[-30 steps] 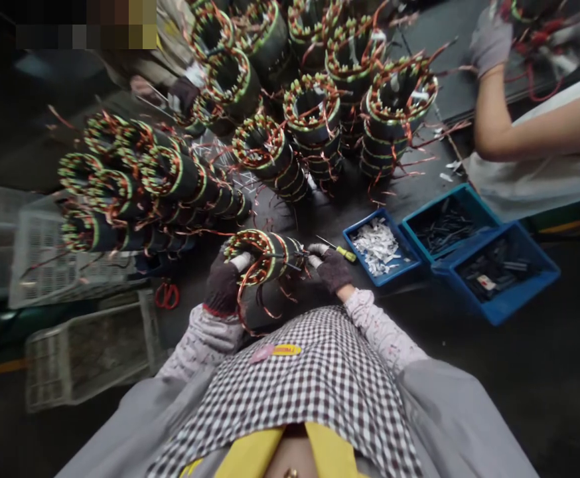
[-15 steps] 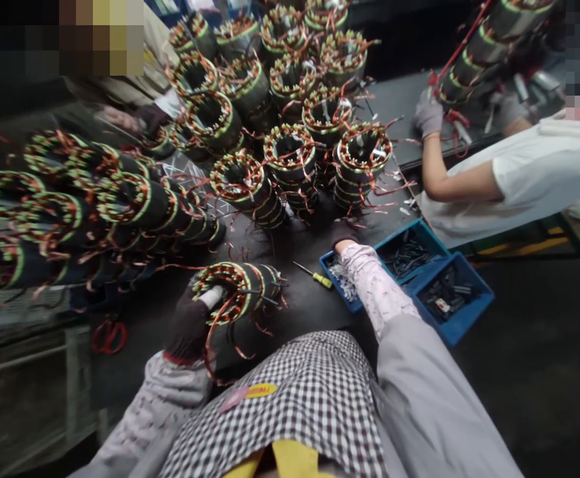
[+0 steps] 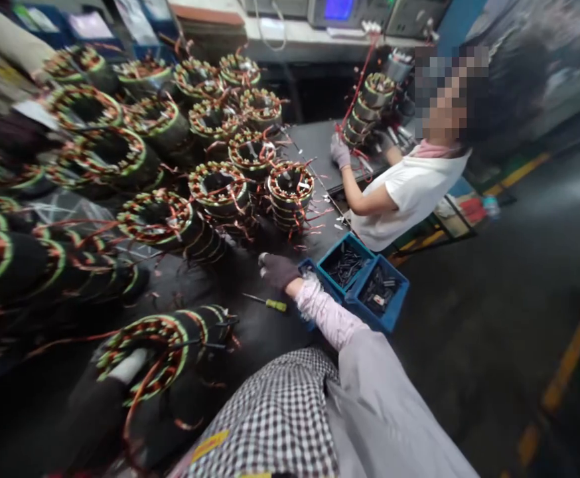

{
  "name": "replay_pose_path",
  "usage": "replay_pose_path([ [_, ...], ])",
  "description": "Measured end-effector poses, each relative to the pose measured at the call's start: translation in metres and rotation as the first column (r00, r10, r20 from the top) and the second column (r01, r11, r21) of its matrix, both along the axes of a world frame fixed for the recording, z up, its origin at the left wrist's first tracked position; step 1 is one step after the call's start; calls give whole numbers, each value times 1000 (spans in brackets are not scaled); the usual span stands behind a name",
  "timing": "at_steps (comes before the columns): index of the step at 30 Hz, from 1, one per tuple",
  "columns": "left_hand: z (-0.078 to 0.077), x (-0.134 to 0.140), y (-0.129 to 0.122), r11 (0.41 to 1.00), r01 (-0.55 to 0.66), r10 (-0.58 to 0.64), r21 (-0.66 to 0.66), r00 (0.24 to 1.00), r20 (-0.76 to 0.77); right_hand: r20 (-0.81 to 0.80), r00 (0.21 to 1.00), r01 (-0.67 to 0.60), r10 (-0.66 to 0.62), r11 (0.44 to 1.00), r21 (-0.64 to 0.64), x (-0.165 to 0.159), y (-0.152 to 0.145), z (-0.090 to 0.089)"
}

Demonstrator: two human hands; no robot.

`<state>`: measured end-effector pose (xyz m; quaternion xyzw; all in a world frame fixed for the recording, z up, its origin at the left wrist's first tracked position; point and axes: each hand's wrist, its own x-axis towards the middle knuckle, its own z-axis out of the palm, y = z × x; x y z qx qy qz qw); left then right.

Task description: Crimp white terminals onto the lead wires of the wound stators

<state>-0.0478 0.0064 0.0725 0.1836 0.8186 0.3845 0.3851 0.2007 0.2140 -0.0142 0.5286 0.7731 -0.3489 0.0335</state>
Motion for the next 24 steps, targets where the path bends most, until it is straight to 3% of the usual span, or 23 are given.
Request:
replay_pose_path([
  [4,19,15,7,992,-119,117,37,992,57,-104,989,-105,103,994,-18,1,-77,-4],
  [8,9,14,7,984,-142,134,107,988,78,98,978,-168,182,977,-131,2,-113,-17],
  [12,1,11,1,979,-145,135,144,988,80,175,957,-204,230,967,-153,-8,-121,-31],
  [16,6,15,3,979,-144,132,145,987,89,211,969,-103,131,985,-137,-21,-116,-42],
  [24,17,20,6,983,-133,122,130,989,88,-32,998,-61,58,994,-90,-37,-115,-68],
])
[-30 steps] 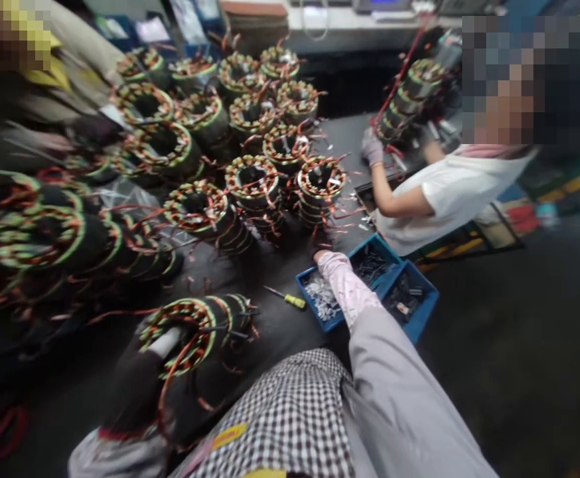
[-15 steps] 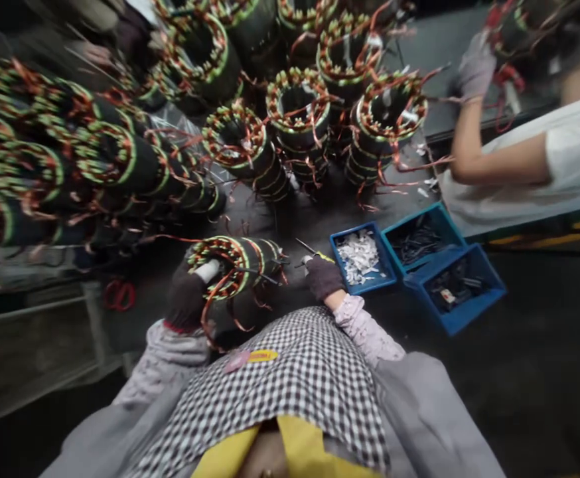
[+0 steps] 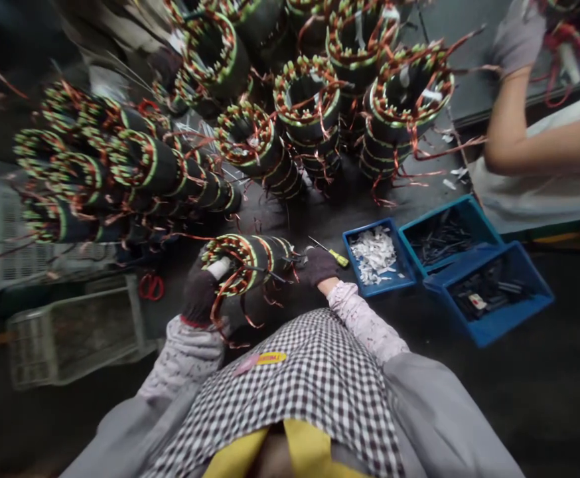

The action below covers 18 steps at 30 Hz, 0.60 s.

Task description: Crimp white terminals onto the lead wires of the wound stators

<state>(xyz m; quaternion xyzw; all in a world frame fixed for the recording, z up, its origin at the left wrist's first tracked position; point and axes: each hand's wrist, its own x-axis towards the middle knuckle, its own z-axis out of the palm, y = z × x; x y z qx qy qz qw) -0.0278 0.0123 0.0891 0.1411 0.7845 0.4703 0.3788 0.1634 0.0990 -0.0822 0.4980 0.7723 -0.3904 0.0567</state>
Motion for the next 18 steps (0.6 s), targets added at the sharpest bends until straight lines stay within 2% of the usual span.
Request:
replay_pose_path([
  [2,0,1,0,1000,-3,3,28,1000,28,-47,998,36,-35,999,7,3,-1,-4],
  [5,-1,1,0,999,-31,29,27,997,65,-26,997,79,-78,997,5,6,-1,-5],
  [10,-3,1,-1,999,-38,37,3,998,56,-1,999,34,-34,998,-50,7,-3,3],
  [15,-9,-2,-4,999,-35,35,-1,999,-5,-153,987,28,-46,993,-118,10,-7,4],
  [18,-12,-4,-4,999,-33,33,1,999,-18,-187,973,91,-132,972,-215,3,-3,-6],
])
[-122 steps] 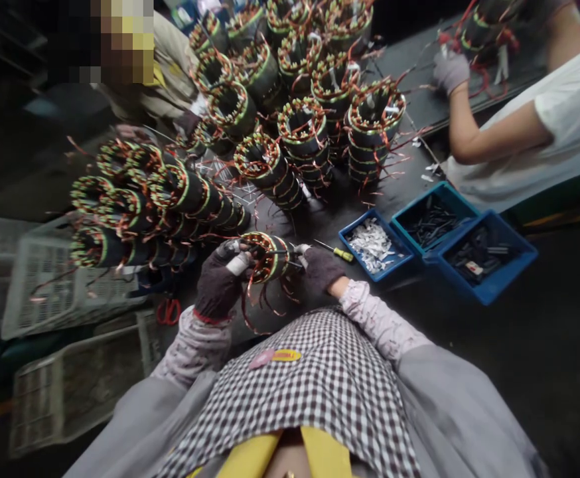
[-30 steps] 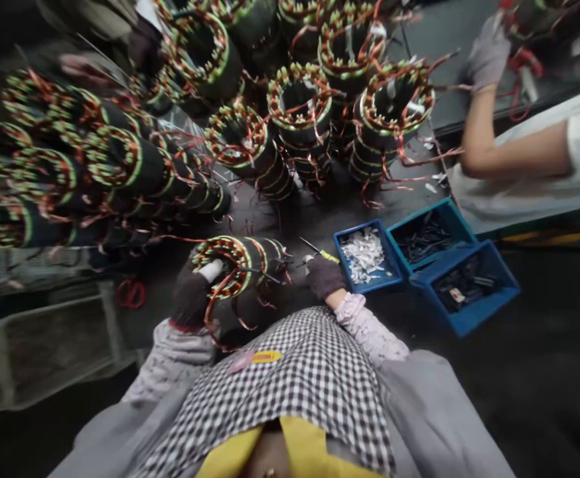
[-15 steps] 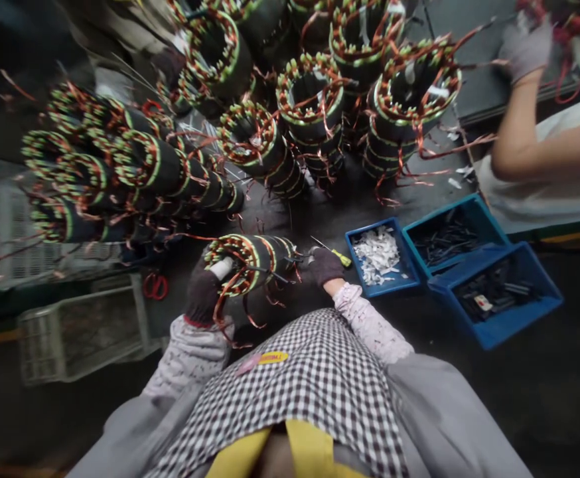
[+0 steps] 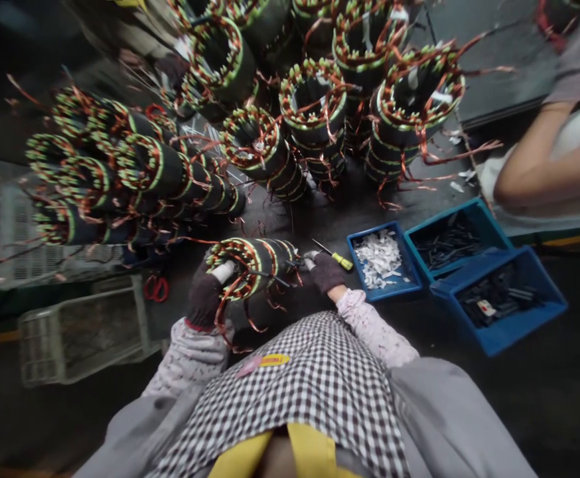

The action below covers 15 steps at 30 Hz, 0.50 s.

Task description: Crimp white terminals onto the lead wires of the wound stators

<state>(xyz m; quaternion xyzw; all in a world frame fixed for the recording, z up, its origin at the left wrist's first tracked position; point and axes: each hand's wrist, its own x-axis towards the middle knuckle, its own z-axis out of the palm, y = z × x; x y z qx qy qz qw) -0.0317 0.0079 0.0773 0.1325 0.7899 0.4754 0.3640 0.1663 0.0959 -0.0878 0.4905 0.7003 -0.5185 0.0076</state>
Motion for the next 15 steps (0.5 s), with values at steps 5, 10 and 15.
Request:
replay_pose_path([
  [5,-2,-3,0,999,-21,22,-27,999,25,-94,991,-95,91,995,-32,0,10,-9],
  [10,-5,-4,-3,1000,17,-17,-1,997,79,88,918,-393,387,916,77,-3,18,-8],
  [15,-6,-11,-3,997,65,-64,-30,997,44,119,790,-610,601,790,61,-29,40,-10],
])
